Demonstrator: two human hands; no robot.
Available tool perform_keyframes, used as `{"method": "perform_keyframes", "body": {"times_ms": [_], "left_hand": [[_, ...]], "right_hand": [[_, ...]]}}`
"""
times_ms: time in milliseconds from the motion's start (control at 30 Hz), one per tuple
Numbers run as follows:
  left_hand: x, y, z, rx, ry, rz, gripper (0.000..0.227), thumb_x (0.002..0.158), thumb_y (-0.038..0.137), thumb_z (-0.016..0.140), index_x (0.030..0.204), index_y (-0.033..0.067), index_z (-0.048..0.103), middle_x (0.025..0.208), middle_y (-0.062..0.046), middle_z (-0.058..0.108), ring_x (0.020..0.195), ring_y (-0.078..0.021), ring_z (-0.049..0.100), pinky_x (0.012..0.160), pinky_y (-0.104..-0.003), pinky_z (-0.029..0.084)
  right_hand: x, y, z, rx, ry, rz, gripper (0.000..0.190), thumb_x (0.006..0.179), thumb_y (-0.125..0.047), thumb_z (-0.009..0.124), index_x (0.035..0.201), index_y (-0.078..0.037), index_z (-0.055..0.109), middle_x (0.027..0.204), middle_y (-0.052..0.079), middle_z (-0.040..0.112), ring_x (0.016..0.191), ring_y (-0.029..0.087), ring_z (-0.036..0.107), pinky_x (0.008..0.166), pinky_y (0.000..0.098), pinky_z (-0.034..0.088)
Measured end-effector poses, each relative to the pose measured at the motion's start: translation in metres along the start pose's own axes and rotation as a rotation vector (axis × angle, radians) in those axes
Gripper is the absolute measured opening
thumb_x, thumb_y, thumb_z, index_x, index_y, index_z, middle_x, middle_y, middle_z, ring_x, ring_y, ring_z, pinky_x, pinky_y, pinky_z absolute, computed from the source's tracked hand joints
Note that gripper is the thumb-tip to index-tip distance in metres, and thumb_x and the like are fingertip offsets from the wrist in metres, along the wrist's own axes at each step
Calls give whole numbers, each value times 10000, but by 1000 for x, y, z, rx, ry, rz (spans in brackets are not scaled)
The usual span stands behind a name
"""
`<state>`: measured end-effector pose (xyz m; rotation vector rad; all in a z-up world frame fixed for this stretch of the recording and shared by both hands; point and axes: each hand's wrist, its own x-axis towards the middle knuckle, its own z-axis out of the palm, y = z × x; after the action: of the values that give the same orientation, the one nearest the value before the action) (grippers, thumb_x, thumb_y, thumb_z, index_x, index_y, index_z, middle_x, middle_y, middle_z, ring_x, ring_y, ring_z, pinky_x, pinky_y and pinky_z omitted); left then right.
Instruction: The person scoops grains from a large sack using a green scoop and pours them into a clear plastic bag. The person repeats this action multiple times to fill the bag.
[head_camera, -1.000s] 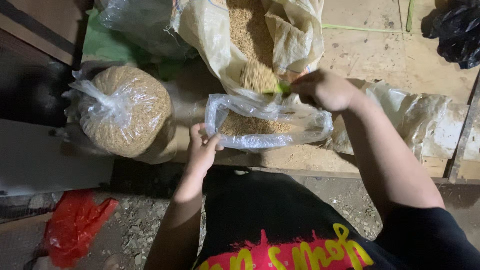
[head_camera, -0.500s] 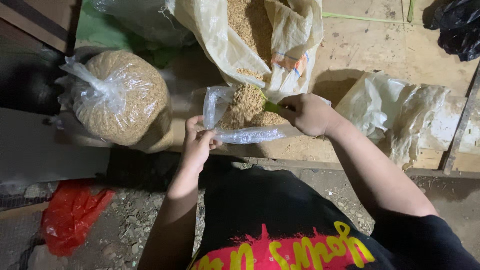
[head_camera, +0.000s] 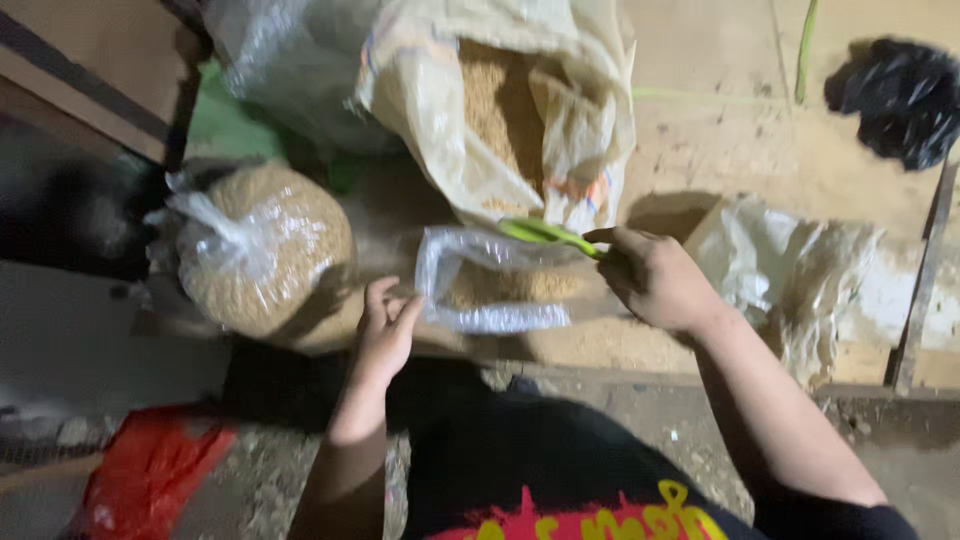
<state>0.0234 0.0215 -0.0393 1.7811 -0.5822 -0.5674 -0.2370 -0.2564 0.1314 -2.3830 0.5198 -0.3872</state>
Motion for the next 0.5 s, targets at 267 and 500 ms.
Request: {"method": "perform_keyframes", "body": {"times_ms": [267,500], "left_hand": [[70,36,3,-56,-16,-42,720,884,361,728,1454,100,372,1441,-265,525,1201,-286,647,968,-401,534],[173,73,47,-89,-145,-32,1094,895,430,792,1628,145,32,1597,-296,265,1357,-324,437,1087,-458,373]], "right_hand": [[65,-13,-14,-312,-11,331,410,967,-192,534,1363,-248,627,936,197,753,833,374,734,763,479,583],[144,-17,37,-460,-248,542,362,1005,-248,480,1306,-285,678,1150,147,734,1034,324,727,889,469,591]]}}
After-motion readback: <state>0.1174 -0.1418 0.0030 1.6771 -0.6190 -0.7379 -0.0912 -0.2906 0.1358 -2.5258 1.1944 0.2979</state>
